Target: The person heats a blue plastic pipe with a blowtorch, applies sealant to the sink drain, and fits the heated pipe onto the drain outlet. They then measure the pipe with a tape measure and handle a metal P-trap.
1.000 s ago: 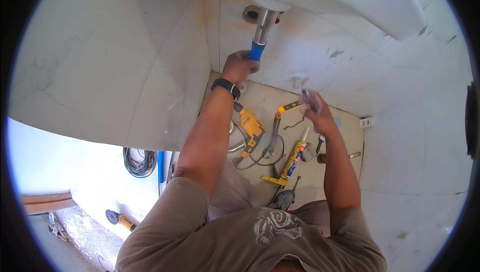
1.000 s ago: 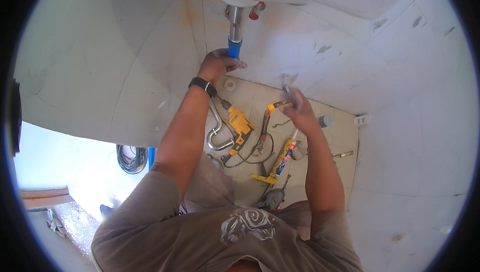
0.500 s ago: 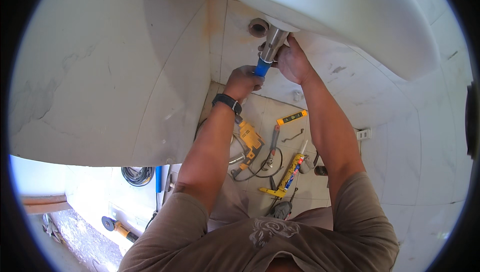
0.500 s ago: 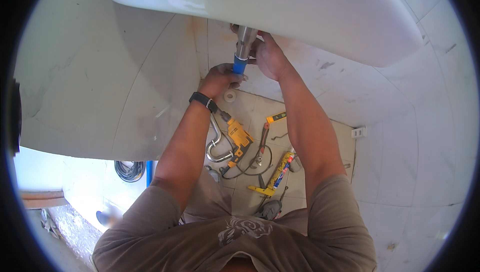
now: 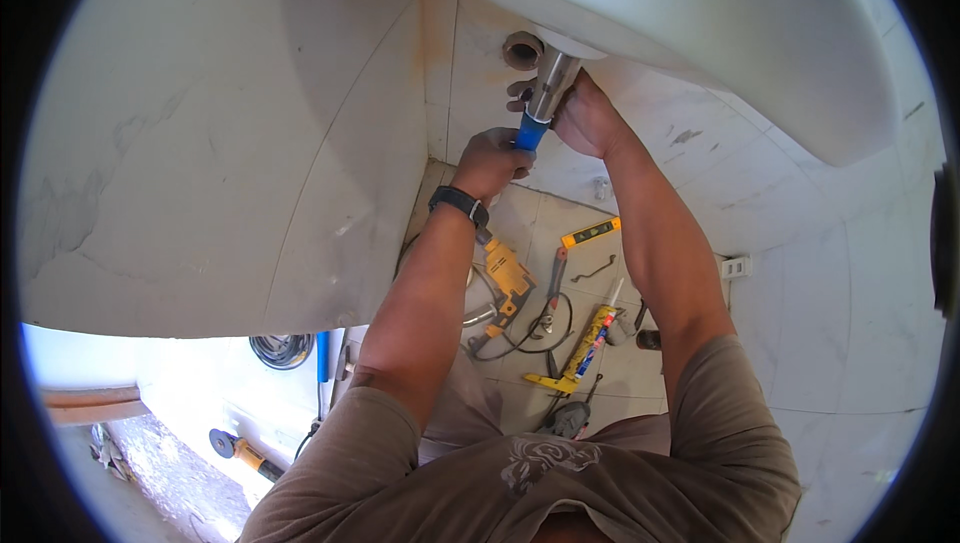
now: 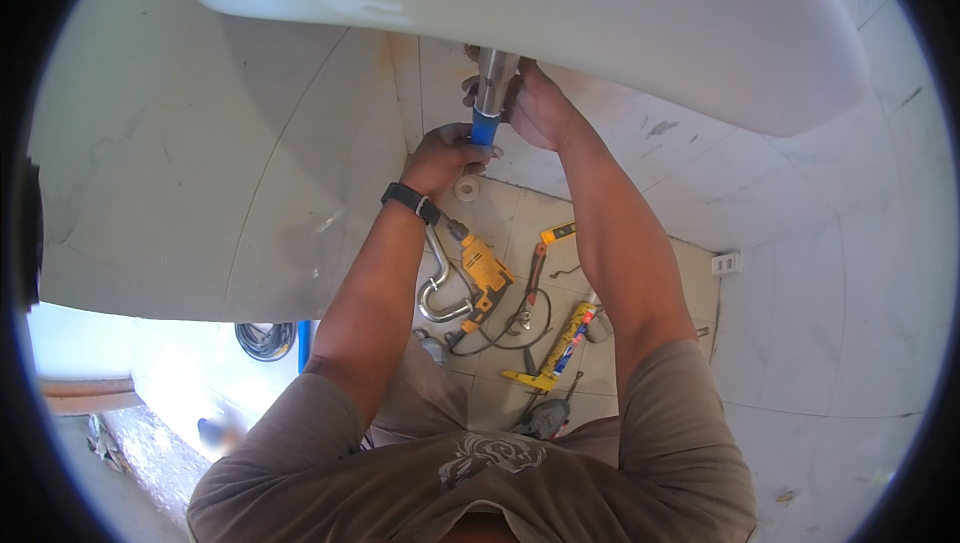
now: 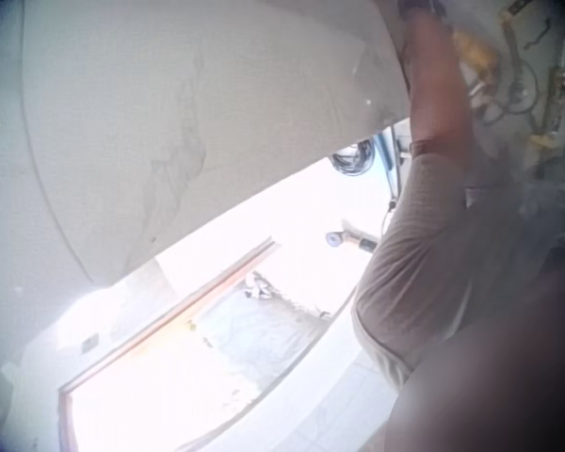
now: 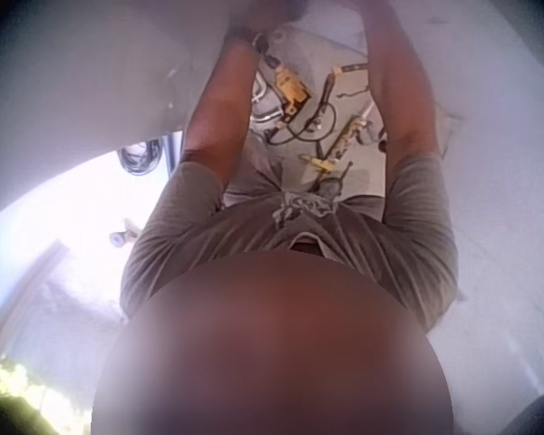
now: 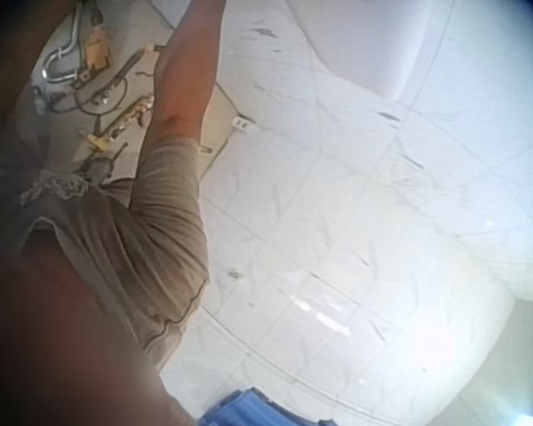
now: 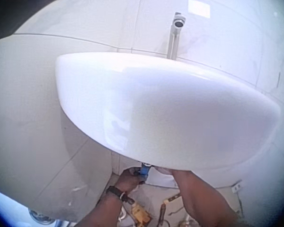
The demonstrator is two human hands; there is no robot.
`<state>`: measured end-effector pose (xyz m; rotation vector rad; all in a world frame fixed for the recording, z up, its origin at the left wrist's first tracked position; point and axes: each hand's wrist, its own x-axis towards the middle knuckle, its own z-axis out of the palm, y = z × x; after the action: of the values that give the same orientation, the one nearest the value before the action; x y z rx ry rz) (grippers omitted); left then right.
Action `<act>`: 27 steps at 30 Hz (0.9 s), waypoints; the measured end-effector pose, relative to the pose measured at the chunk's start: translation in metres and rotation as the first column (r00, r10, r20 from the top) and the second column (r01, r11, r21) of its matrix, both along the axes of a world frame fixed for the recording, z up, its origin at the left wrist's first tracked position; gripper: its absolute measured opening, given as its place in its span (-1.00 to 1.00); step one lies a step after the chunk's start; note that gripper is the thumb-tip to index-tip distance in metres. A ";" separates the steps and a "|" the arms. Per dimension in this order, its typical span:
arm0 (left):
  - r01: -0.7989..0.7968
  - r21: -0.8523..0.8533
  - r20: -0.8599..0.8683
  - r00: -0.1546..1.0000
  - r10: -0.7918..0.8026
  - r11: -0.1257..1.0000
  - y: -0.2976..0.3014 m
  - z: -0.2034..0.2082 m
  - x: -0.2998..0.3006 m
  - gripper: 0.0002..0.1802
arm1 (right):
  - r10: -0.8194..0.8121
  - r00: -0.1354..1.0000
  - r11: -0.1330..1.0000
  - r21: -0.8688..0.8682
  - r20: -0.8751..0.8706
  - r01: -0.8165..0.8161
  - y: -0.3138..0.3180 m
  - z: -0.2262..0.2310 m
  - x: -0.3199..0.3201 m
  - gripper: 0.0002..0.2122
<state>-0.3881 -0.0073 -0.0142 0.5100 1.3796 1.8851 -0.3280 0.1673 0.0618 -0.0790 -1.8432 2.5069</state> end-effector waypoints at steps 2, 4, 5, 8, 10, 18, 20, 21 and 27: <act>-0.011 0.001 0.017 1.000 0.011 1.000 0.000 0.001 0.000 -0.64 | -0.007 1.000 1.000 0.019 0.009 0.007 -0.002 0.003 -0.001 -0.42; 0.077 -0.064 -0.039 0.996 -0.080 0.995 -0.002 0.001 -0.004 -0.56 | -0.020 0.999 0.999 0.051 0.038 0.018 -0.003 0.006 -0.003 -0.42; 0.119 -0.097 -0.066 0.990 -0.126 0.988 -0.003 0.001 -0.006 -0.52 | -0.023 0.999 0.997 0.076 0.040 0.020 -0.004 0.008 -0.004 -0.43; 0.116 -0.084 -0.061 0.991 -0.121 0.990 -0.003 -0.001 -0.006 -0.52 | -0.035 0.998 0.991 0.132 0.046 0.028 -0.003 0.011 -0.002 -0.43; 0.059 -0.045 -0.030 0.998 -0.060 0.997 -0.001 -0.002 -0.005 -0.60 | -0.045 0.998 0.988 0.149 0.044 0.038 -0.002 0.012 0.001 -0.42; 0.019 -0.030 -0.003 1.000 -0.019 0.999 0.000 -0.004 -0.003 -0.57 | -0.130 0.983 0.960 0.263 0.131 0.092 0.001 0.011 0.018 -0.27; 0.020 -0.027 0.012 1.000 -0.019 0.999 0.000 -0.004 -0.004 -0.56 | -0.144 0.978 0.965 0.239 0.148 0.106 0.002 0.010 0.026 -0.28; 0.022 -0.030 0.008 1.000 -0.022 0.999 0.001 -0.004 -0.004 -0.55 | -0.132 0.980 0.973 0.209 0.148 0.100 0.001 0.010 0.031 -0.33; 0.036 -0.007 0.013 0.999 -0.036 0.999 0.000 -0.005 -0.004 -0.50 | -0.210 0.973 0.945 0.276 0.098 0.176 -0.014 0.002 0.058 -0.43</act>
<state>-0.3923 -0.0076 -0.0194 0.5145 1.3598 1.8503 -0.2697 0.1536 0.0640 -0.3990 -2.0867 2.1509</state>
